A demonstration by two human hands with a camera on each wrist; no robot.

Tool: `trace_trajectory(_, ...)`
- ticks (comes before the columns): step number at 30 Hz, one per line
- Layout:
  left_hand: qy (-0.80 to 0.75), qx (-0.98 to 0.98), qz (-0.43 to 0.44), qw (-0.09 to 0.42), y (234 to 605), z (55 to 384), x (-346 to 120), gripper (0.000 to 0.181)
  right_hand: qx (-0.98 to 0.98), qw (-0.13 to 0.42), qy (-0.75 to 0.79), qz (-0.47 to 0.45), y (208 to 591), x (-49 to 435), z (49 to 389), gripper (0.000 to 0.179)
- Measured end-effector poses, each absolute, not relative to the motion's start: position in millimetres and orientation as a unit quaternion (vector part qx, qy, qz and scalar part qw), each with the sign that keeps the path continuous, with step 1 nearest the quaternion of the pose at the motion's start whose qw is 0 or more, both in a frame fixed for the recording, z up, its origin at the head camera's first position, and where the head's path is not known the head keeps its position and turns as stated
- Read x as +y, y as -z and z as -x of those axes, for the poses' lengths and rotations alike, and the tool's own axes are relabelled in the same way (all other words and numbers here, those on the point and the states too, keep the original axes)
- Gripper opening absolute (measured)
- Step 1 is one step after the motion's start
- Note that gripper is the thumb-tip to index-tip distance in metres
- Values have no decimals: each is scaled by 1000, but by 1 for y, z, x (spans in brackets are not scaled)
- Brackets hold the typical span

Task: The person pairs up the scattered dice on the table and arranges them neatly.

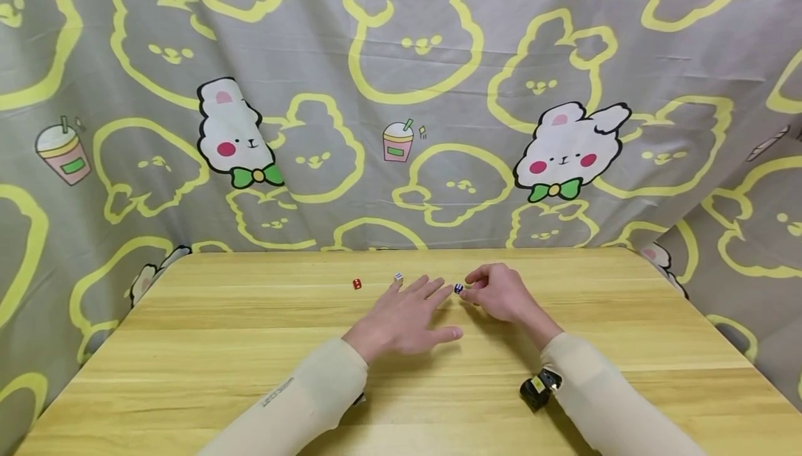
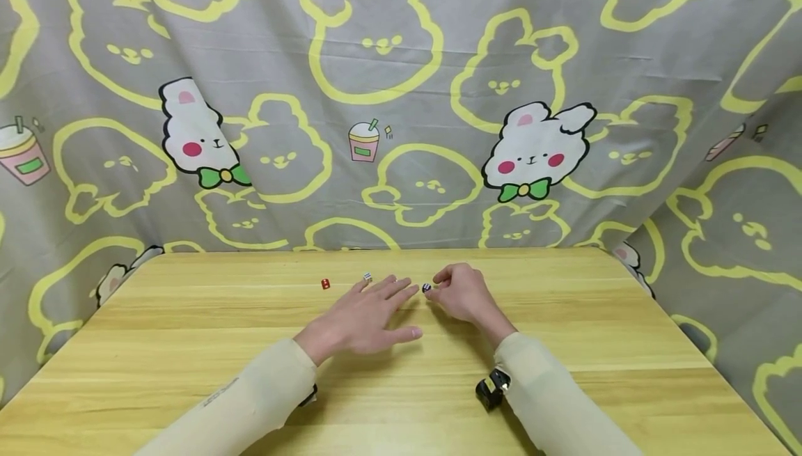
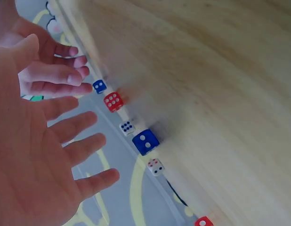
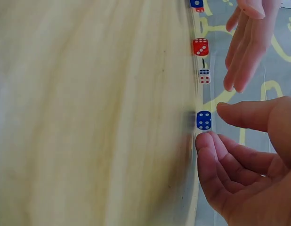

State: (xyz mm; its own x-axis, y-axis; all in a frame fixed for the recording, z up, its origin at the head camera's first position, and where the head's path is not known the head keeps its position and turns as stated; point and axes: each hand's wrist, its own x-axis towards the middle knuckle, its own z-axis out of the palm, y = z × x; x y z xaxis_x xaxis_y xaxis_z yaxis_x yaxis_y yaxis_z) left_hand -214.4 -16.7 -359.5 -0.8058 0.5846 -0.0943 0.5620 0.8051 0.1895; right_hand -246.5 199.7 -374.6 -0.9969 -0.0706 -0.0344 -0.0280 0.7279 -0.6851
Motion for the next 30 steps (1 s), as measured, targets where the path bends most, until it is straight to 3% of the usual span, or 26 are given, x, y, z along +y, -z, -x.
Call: trace_trajectory(30, -51, 937, -322, 127, 361, 229, 3, 78, 936, 49, 350, 14, 378, 193, 264, 14)
